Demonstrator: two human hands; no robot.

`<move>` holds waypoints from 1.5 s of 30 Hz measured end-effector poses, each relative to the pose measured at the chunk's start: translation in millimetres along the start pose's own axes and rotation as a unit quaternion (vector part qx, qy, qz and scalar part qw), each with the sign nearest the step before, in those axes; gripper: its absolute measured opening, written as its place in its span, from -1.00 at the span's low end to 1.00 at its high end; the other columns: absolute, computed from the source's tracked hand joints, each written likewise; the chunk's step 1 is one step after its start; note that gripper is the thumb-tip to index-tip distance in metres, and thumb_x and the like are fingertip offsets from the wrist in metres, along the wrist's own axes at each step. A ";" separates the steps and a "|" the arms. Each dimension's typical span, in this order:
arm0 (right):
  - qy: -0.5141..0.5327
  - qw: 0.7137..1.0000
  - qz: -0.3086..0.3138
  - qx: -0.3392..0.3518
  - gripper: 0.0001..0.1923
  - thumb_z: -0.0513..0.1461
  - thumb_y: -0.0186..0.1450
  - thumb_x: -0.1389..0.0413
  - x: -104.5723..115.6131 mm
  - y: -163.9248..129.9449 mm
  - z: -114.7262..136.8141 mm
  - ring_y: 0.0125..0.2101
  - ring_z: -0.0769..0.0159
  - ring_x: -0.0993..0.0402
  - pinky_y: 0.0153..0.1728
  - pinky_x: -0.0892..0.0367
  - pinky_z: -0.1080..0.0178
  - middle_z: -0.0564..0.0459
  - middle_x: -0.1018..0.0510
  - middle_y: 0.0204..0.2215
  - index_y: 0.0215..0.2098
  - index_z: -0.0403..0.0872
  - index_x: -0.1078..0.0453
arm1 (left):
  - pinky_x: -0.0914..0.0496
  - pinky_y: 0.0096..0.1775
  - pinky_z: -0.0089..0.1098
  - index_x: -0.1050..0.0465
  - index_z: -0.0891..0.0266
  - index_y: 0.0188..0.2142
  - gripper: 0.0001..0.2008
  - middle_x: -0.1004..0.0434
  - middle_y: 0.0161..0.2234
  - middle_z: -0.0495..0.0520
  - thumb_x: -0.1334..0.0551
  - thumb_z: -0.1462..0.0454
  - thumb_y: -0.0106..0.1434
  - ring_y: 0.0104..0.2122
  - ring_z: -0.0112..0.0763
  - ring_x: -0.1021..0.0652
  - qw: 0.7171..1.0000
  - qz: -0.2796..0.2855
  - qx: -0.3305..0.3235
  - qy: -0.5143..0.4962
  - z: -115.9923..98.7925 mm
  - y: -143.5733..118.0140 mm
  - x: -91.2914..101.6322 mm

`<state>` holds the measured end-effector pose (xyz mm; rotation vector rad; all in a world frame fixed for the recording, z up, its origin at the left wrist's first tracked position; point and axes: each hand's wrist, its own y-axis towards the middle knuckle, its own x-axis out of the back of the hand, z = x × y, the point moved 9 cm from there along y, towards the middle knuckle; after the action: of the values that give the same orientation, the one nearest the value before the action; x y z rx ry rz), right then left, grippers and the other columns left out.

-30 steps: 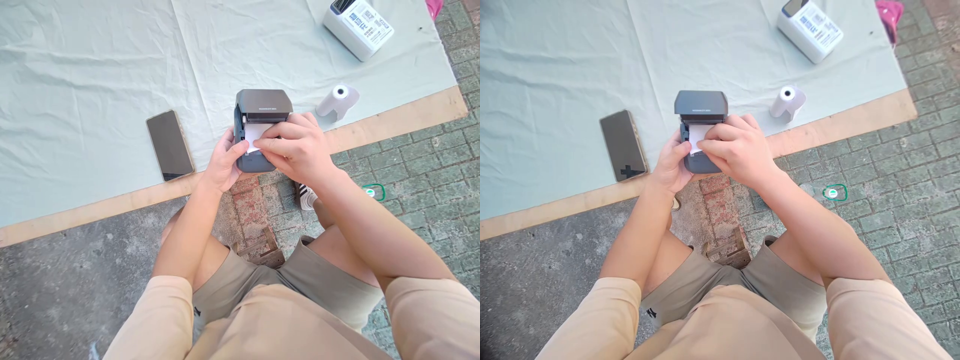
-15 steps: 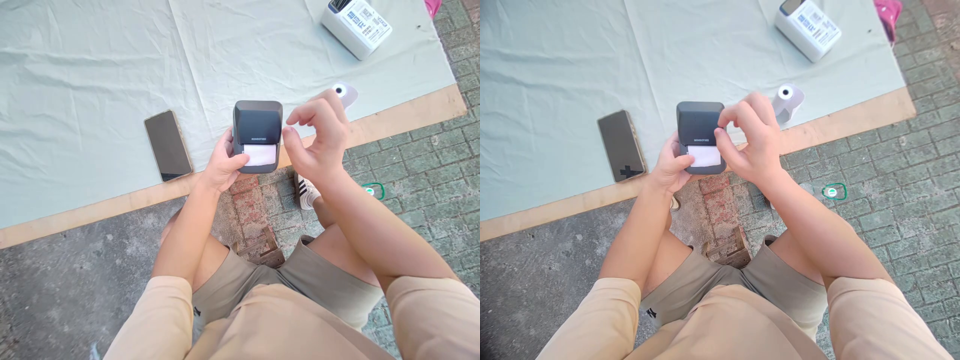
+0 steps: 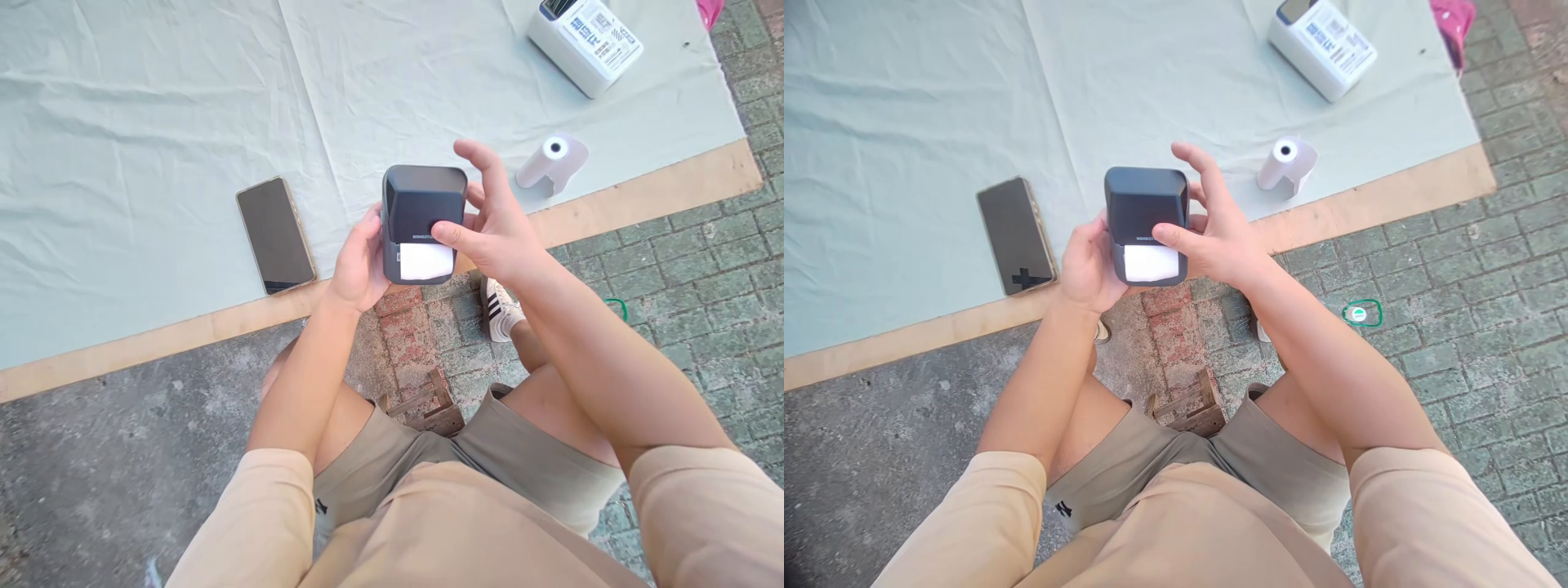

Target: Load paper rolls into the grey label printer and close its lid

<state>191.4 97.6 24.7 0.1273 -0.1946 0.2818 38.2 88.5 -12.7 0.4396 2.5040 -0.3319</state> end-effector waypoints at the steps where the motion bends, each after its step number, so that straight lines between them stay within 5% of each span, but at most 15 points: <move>1: -0.018 1.000 -0.002 0.013 0.05 0.37 0.31 -0.31 -0.2 -0.3 1.0 -0.05 0.14 -0.71 -0.09 -0.70 0.10 -0.06 -0.60 0.21 0.54 0.24 0.00 | -0.59 0.25 0.08 -0.47 0.12 0.05 -0.51 -0.74 0.04 0.11 -0.36 -0.13 0.33 0.33 0.18 -0.59 1.000 -0.014 0.004 -0.007 0.3 0.1 0.9; 6: -0.175 0.983 -0.010 0.059 -0.33 0.11 0.58 -0.14 3.6 -3.7 9.0 0.03 0.16 -0.69 -0.04 -0.64 0.13 -0.09 -0.59 0.25 0.53 0.18 -0.07 | -0.61 0.20 0.02 -0.49 0.13 0.06 -0.60 -0.74 0.08 0.12 -0.33 -0.05 0.40 0.32 0.07 -0.61 0.998 -0.054 0.003 -0.013 1.3 0.9 7.6; 9: -0.228 0.971 0.015 0.076 -0.17 -0.03 0.49 -0.27 6.8 -5.1 16.6 0.24 0.06 -0.56 0.03 -0.63 0.10 -0.13 -0.49 0.36 0.60 0.20 -0.03 | -0.61 0.22 -0.03 -0.53 0.14 0.02 -0.65 -0.75 0.09 0.11 -0.30 -0.02 0.43 0.33 0.03 -0.61 0.998 -0.057 0.019 -0.019 4.6 3.0 8.6; 12: -0.250 0.965 0.020 0.078 -0.05 -0.07 0.39 -0.37 10.6 -4.9 23.0 0.24 0.01 -0.53 -0.04 -0.64 0.08 -0.16 -0.40 0.41 0.60 0.21 -0.02 | -0.61 0.24 -0.05 -0.55 0.14 -0.05 -0.70 -0.77 0.06 0.07 -0.24 0.00 0.46 0.35 0.00 -0.60 0.997 -0.069 0.027 -0.021 5.6 5.6 9.9; 17: -0.293 0.937 -0.158 0.106 -0.65 0.10 0.56 -0.15 27.2 -10.4 46.5 -0.09 0.08 -0.61 -0.13 -0.60 0.03 -0.08 -0.61 -0.05 0.13 0.09 -0.44 | -0.64 0.19 -0.02 -0.53 0.12 -0.01 -0.53 -0.74 0.04 0.09 -0.28 -0.18 0.39 0.33 0.08 -0.61 0.999 -0.031 0.027 -0.023 3.9 5.0 4.0; 19: -0.269 0.936 -0.189 0.122 -0.60 0.14 0.62 0.00 24.9 -14.1 55.2 -0.19 0.10 -0.63 -0.11 -0.59 -0.01 -0.03 -0.61 -0.25 -0.08 0.08 -0.47 | -0.67 0.11 -0.04 -0.51 0.10 0.05 -0.43 -0.73 0.05 0.10 -0.44 -0.19 0.25 0.29 0.12 -0.64 0.999 -0.016 0.031 -0.002 4.7 2.1 3.0; 22: -0.240 0.946 -0.162 0.148 -0.56 0.15 0.63 0.05 13.3 -14.4 66.3 -0.06 0.02 -0.70 0.00 -0.60 -0.08 -0.05 -0.71 -0.17 -0.11 0.09 -0.50 | -0.67 0.10 -0.11 -0.49 0.09 0.10 -0.35 -0.71 0.09 0.10 -0.56 -0.12 0.15 0.27 0.08 -0.65 0.999 -0.024 0.022 0.027 3.7 -1.4 6.1; 26: -0.319 0.931 -0.109 0.142 -0.72 -0.13 0.59 -0.02 2.5 -9.0 74.1 0.13 -0.03 -0.67 0.11 -0.55 -0.11 -0.04 -0.76 0.02 -0.02 0.09 -0.59 | -0.68 0.03 -0.18 -0.46 0.05 0.14 -0.29 -0.67 0.16 0.10 -0.59 -0.15 0.13 0.25 0.03 -0.66 0.999 -0.008 0.025 0.035 5.4 -3.0 1.7; 32: -0.516 0.851 -0.036 0.094 -0.67 -0.25 0.42 -0.15 -2.5 -3.4 75.9 -0.11 -0.15 -0.68 -0.08 -0.41 -0.14 -0.07 -0.78 -0.18 0.09 0.06 -0.63 | -0.59 0.24 -0.17 -0.42 0.00 0.22 -0.25 -0.57 0.33 0.11 -0.58 -0.15 0.16 0.39 0.02 -0.55 0.997 0.038 0.019 0.072 7.1 -5.8 -10.0; 39: -0.564 0.823 -0.006 0.074 -0.70 -0.27 0.31 -0.18 -4.2 -8.8 74.1 -0.44 0.07 -0.54 -0.48 -0.08 0.13 -0.03 -0.70 -0.37 0.00 0.06 -0.58 | -0.54 0.27 -0.27 -0.38 0.05 0.28 -0.25 -0.53 0.39 0.13 -0.54 -0.13 0.23 0.41 -0.07 -0.52 0.993 0.062 -0.008 0.099 6.3 -5.7 -9.3; 42: -0.555 0.828 -0.031 0.070 -0.73 -0.23 0.29 -0.21 0.8 -8.0 73.0 -0.56 0.17 -0.41 -0.51 -0.06 0.17 0.04 -0.64 -0.47 -0.04 0.08 -0.57 | -0.61 0.12 -0.29 -0.39 0.05 0.25 -0.25 -0.58 0.33 0.14 -0.55 -0.14 0.21 0.32 -0.08 -0.60 0.994 0.055 0.012 0.096 8.7 -5.7 -7.9; 45: -0.472 0.877 -0.041 0.083 -0.71 -0.18 0.30 -0.25 12.6 -9.0 80.2 -0.52 0.21 -0.46 -0.46 -0.25 0.13 0.04 -0.71 -0.32 0.00 0.11 -0.56 | -0.66 -0.09 -0.30 -0.42 0.02 0.18 -0.25 -0.66 0.20 0.10 -0.59 -0.15 0.13 0.14 -0.09 -0.71 0.997 0.010 0.031 0.065 9.3 -4.0 -1.3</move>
<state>192.0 80.1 104.5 0.4415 -1.1395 0.1298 42.3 81.4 -19.0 0.5257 2.6199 -0.3842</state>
